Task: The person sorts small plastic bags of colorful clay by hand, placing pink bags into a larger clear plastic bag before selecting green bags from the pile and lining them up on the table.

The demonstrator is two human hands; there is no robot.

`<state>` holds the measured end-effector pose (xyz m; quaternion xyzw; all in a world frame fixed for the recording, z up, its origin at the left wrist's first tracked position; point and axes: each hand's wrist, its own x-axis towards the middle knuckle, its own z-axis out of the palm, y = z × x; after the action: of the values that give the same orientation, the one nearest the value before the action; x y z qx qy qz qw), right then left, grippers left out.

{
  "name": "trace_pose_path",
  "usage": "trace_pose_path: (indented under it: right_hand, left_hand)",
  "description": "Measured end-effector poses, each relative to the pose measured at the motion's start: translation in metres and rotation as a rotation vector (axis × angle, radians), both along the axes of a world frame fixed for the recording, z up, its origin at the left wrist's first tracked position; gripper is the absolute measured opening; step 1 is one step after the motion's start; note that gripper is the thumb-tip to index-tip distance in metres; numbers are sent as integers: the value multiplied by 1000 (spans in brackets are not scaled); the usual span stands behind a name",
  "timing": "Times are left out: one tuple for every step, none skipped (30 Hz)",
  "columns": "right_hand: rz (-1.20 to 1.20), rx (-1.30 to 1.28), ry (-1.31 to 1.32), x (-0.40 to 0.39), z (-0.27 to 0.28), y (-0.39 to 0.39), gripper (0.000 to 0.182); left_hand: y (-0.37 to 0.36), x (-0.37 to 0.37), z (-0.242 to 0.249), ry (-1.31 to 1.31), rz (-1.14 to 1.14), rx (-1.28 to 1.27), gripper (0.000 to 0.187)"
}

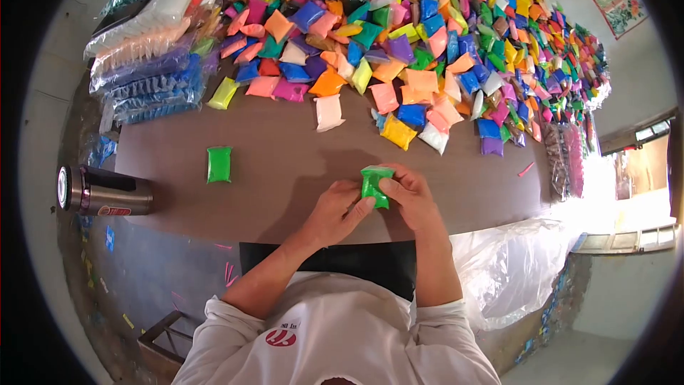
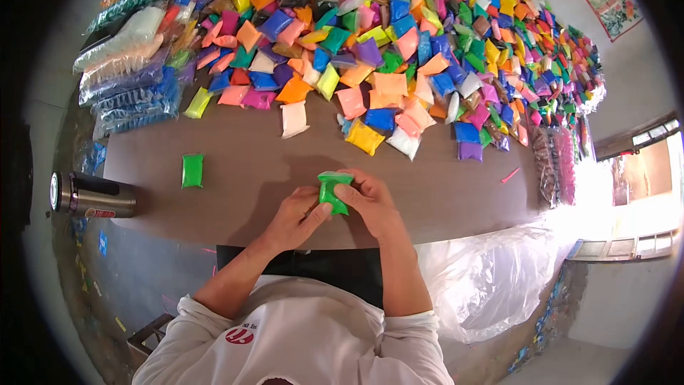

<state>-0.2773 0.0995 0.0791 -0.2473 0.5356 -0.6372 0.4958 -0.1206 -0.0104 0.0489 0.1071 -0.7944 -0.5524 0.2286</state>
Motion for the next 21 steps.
trace_pose_path:
  right_hand:
    - [28,32,28,1,1,4,34]
    - [55,63,57,0,2,10,33]
    - [81,92,87,0,2,13,32]
    - [65,87,128,1,0,15,31]
    - [48,83,168,3,-2,17,31]
    - [30,78,213,4,-4,18,30]
    - [19,87,233,4,-9,20,30]
    - [9,97,255,4,-15,22,30]
    - [1,107,276,6,-17,22,30]
    - [-14,99,291,8,-16,22,30]
    - [-28,90,307,10,-13,21,30]
    - [-40,79,324,12,-10,19,29]
    - [-23,81,277,12,-9,19,29]
    - [-7,83,230,10,-7,22,29]
    - [10,85,183,8,-6,24,28]
    - [7,120,236,7,-5,24,29]
    - [6,154,290,6,-4,24,29]
    - [7,188,344,6,-3,23,29]
    - [-41,197,344,6,-1,22,29]
    - [-85,204,343,7,2,19,30]
    - [-124,209,341,8,5,14,31]
  left_hand:
    - [0,-1,-1,-1,0,-19,37]
    - [1,-2,-1,-2,-2,-38,37]
    - [0,-3,-3,6,0,-68,37]
    - [0,-4,-5,12,-1,-97,36]
    - [1,-4,-7,18,-4,-125,36]
    - [2,-4,-7,31,10,-140,37]
    - [3,-5,-5,46,25,-157,37]
    - [4,-6,-5,63,40,-173,37]
    - [3,-5,-5,42,26,-128,38]
    - [2,-4,-6,20,14,-84,38]
    - [0,-3,-5,-1,3,-42,38]
    - [-1,-3,-5,8,-1,-31,39]
    - [-1,-2,-5,15,-4,-19,39]
    - [-1,-2,-5,22,-7,-7,39]
    - [-1,-3,-7,19,-9,-34,39]
    - [-1,-4,-10,17,-10,-60,38]
    - [-1,-4,-12,14,-9,-86,38]
    - [-1,-5,-12,4,-14,-88,37]
    - [-1,-5,-12,-6,-16,-90,36]
    - [-1,-5,-12,-17,-13,-93,35]
    - [0,-5,-12,6,1,-70,33]
